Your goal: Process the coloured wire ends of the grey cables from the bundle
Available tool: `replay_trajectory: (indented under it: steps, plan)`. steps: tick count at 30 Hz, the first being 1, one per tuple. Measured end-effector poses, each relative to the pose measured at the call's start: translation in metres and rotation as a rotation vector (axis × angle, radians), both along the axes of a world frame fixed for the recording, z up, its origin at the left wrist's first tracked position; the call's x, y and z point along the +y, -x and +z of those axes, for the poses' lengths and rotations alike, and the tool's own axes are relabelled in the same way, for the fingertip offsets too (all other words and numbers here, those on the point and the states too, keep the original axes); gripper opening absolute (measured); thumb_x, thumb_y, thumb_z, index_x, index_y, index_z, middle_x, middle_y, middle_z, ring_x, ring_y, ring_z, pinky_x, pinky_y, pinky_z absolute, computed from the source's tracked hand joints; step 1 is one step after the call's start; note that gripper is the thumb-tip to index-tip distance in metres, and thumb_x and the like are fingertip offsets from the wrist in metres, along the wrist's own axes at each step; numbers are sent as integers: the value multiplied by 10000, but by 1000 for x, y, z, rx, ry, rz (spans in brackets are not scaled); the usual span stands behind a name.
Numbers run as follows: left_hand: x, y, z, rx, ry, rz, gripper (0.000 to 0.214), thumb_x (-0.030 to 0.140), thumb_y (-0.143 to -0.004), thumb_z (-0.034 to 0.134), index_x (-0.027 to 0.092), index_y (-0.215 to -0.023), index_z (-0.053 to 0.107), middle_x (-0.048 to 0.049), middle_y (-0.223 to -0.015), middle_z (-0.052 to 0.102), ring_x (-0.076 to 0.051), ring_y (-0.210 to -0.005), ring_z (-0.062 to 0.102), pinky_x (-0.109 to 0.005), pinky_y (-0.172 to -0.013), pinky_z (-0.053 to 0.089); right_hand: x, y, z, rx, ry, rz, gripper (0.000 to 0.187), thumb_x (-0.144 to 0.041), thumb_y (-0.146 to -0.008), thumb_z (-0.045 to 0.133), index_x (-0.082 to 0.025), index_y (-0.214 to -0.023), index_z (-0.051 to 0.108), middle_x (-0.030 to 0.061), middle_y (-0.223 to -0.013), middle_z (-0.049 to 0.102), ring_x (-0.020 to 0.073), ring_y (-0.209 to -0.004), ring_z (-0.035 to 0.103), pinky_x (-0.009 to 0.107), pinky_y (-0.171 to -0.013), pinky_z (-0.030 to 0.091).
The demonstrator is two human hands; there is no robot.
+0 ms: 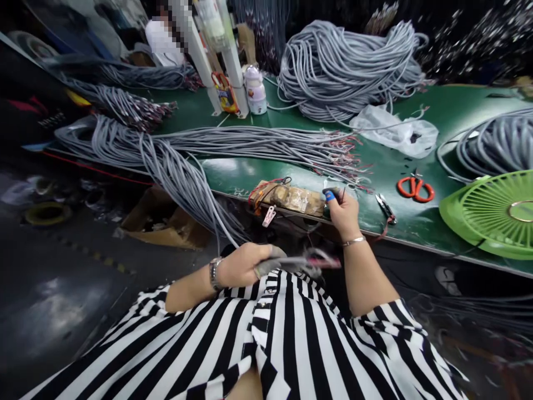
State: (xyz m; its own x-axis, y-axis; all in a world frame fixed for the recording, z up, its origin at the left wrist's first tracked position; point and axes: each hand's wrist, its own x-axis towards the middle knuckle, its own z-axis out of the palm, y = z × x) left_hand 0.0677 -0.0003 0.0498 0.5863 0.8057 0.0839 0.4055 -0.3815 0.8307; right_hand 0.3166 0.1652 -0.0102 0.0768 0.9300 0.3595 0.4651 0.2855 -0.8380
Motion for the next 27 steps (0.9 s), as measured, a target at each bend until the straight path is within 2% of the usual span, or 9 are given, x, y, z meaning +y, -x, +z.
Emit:
replay_trajectory:
  steps: [4, 6, 11, 13, 15, 18, 21, 24, 27]
  plan:
    - [-21, 32, -33, -368, 422, 409, 357, 503, -914, 511, 161, -958, 606, 16, -612, 585, -86, -461, 534, -195, -457, 432, -1, 0, -1, -9, 5, -3, 295, -421, -801, 581, -153, -825, 702, 37, -675, 642, 149, -596, 542, 277, -589, 413]
    - [-33, 44, -49, -522, 568, 581, 398, 552, -856, 583, 158, -910, 581, 39, -575, 565, -71, -405, 512, -176, -404, 401, 1, -3, -3, -32, -6, 0, 293, -416, -809, 582, -156, -855, 709, 47, -694, 651, 155, -605, 548, 282, -590, 415]
    - [-51, 54, -71, -756, 615, 845, 429, 518, -706, 758, 151, -809, 561, 21, -587, 626, -92, -462, 590, -186, -449, 463, -7, 0, -6, -236, -108, -13, 249, -397, -814, 614, -165, -784, 697, 48, -624, 610, 170, -598, 530, 318, -620, 419]
    - [-50, 53, -74, -783, 612, 890, 443, 514, -674, 783, 150, -789, 558, 20, -579, 632, -92, -456, 589, -189, -451, 465, -26, 13, -3, -228, -127, 4, 236, -395, -806, 629, -170, -779, 694, 35, -613, 600, 173, -588, 535, 326, -625, 435]
    - [-47, 50, -74, -781, 605, 894, 455, 518, -655, 796, 150, -783, 562, 19, -576, 637, -92, -461, 592, -193, -461, 471, -54, 33, 0, -50, -78, 120, 244, -391, -842, 598, -178, -892, 706, 50, -720, 664, 192, -665, 601, 333, -666, 473]
    - [-43, 45, -73, -742, 593, 857, 457, 520, -650, 801, 148, -785, 574, 13, -583, 646, -94, -480, 600, -201, -487, 488, -98, 69, 3, 102, 205, 494, 275, -408, -855, 604, -191, -1001, 691, 63, -823, 712, 201, -723, 645, 337, -696, 508]
    - [-42, 43, -73, -689, 596, 826, 449, 517, -656, 798, 150, -788, 576, 9, -590, 651, -101, -495, 610, -208, -501, 497, -122, 99, 4, 209, 472, 747, 330, -422, -798, 685, -197, -1038, 658, 66, -859, 721, 216, -772, 662, 342, -720, 525]
    - [-42, 44, -77, -659, 589, 808, 442, 510, -661, 797, 154, -798, 573, 13, -586, 646, -110, -508, 621, -218, -516, 509, -124, 118, 3, 314, 622, 807, 331, -434, -743, 737, -194, -947, 636, 65, -866, 708, 210, -776, 649, 327, -690, 520]
    - [-44, 46, -84, -644, 570, 791, 425, 484, -669, 800, 155, -805, 567, 16, -586, 643, -111, -520, 624, -222, -537, 518, -119, 129, 4, 330, 633, 758, 318, -448, -713, 756, -186, -832, 622, 28, -767, 661, 156, -666, 575, 285, -616, 474]
